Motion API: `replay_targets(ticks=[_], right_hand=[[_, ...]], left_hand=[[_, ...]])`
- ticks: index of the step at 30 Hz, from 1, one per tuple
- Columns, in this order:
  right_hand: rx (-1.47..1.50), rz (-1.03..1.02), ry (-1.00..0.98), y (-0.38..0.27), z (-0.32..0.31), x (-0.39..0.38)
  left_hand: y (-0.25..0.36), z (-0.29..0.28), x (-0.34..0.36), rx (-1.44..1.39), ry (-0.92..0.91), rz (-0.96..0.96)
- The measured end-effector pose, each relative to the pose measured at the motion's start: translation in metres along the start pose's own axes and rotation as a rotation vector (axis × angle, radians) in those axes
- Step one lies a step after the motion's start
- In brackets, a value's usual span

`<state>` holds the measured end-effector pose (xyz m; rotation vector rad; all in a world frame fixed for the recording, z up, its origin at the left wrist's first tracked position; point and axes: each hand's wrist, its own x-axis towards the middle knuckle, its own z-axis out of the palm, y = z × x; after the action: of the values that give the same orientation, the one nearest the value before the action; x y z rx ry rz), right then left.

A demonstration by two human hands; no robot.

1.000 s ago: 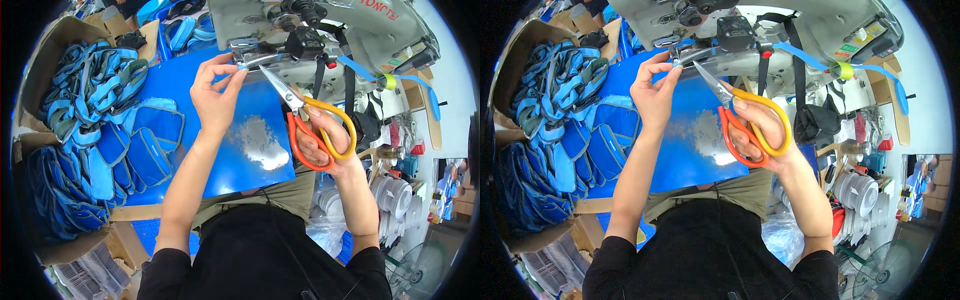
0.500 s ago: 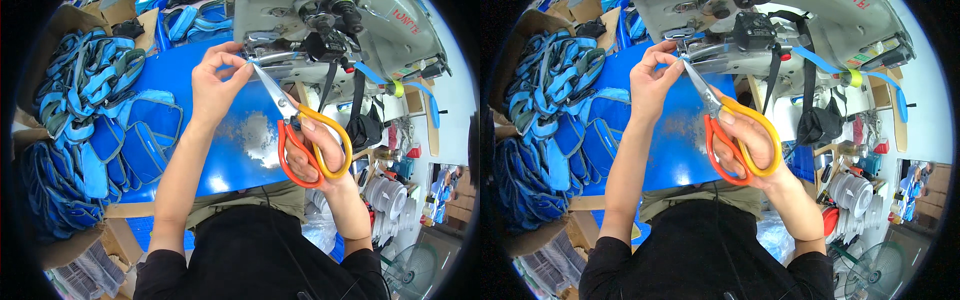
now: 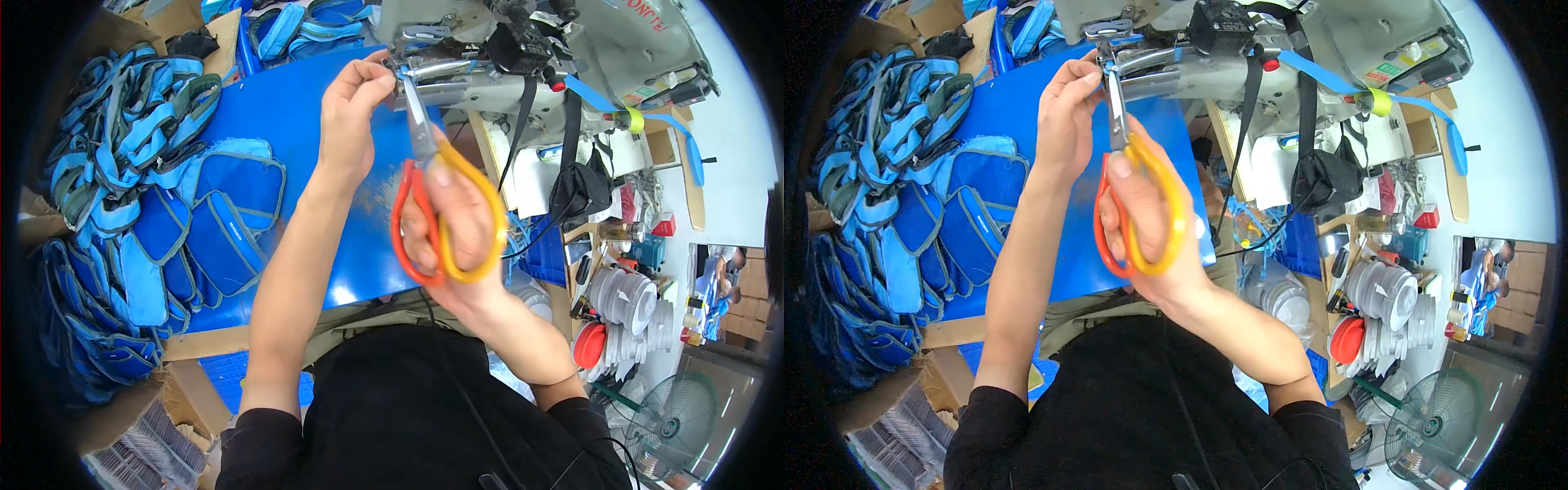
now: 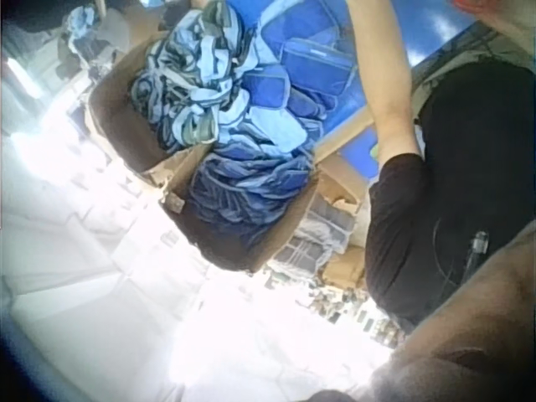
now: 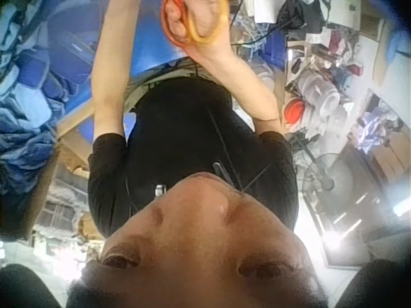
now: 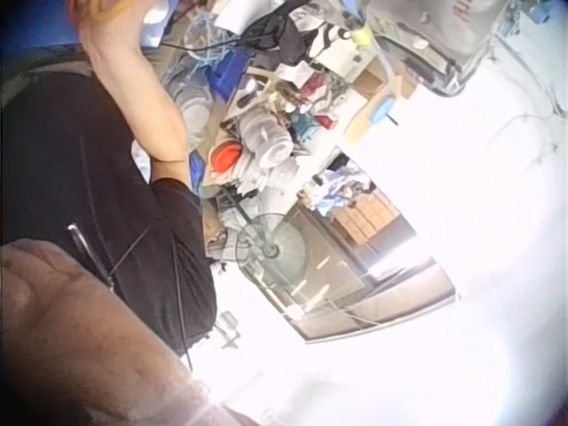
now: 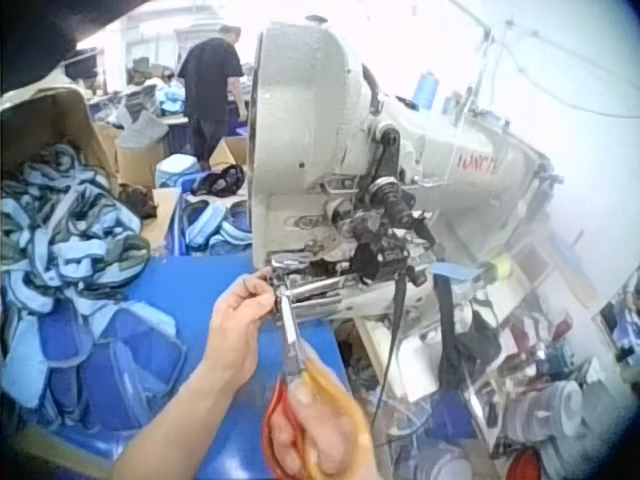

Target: The person sews blue fabric pouches using a sewing machine, then trims excess threads with scissors. They repeatedly pick up pouches from a pile, align them under the machine, sew along the edges, and trim the threads before placing the finished items aside.

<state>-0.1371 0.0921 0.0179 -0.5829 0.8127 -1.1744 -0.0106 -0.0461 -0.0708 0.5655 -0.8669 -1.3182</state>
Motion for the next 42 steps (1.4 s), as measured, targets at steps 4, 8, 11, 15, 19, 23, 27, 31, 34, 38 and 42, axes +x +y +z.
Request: replay_targets(ticks=[4,8,11,15,19,23,27,31,34,38,42], right_hand=[[-0.222,-0.16,-0.065,0.022,-0.012,0.006],[-0.271,-0.091,-0.029,0.022,-0.02,-0.014],[-0.458,-0.116,0.061,0.048,-0.057,-0.023],[-0.756,0.009,0.088,0.071,-0.102,-0.017],[-1.18,-0.068,0.112,0.099,-0.154,0.002],[-1.566,-0.329,0.009,0.086,-0.159,0.009],[-1.528,-0.349,-0.041,0.093,-0.162,0.0],[-1.434,-0.415,-0.025,0.108,-0.189,-0.007],[-1.376,-0.41,-0.004,0.112,-0.196,-0.01],[-1.35,-0.388,0.018,0.111,-0.195,-0.011],[-1.341,-0.389,0.012,0.109,-0.193,-0.004]], left_hand=[[0.001,0.003,-0.003,0.08,-0.002,0.03],[0.001,0.004,-0.004,0.165,0.05,0.134],[-0.002,0.007,-0.004,0.377,0.068,0.22],[-0.013,0.013,0.001,0.254,0.101,0.149],[-0.002,0.005,-0.005,0.207,0.078,0.096],[0.033,-0.052,-0.015,0.782,0.049,0.183],[0.086,-0.18,-0.035,1.434,0.291,0.255],[0.178,-0.288,-0.066,1.559,0.666,0.32],[0.242,-0.33,-0.085,1.609,0.925,0.352],[0.27,-0.331,-0.074,1.911,0.893,0.218],[0.291,-0.33,-0.056,2.612,0.535,-0.101]])
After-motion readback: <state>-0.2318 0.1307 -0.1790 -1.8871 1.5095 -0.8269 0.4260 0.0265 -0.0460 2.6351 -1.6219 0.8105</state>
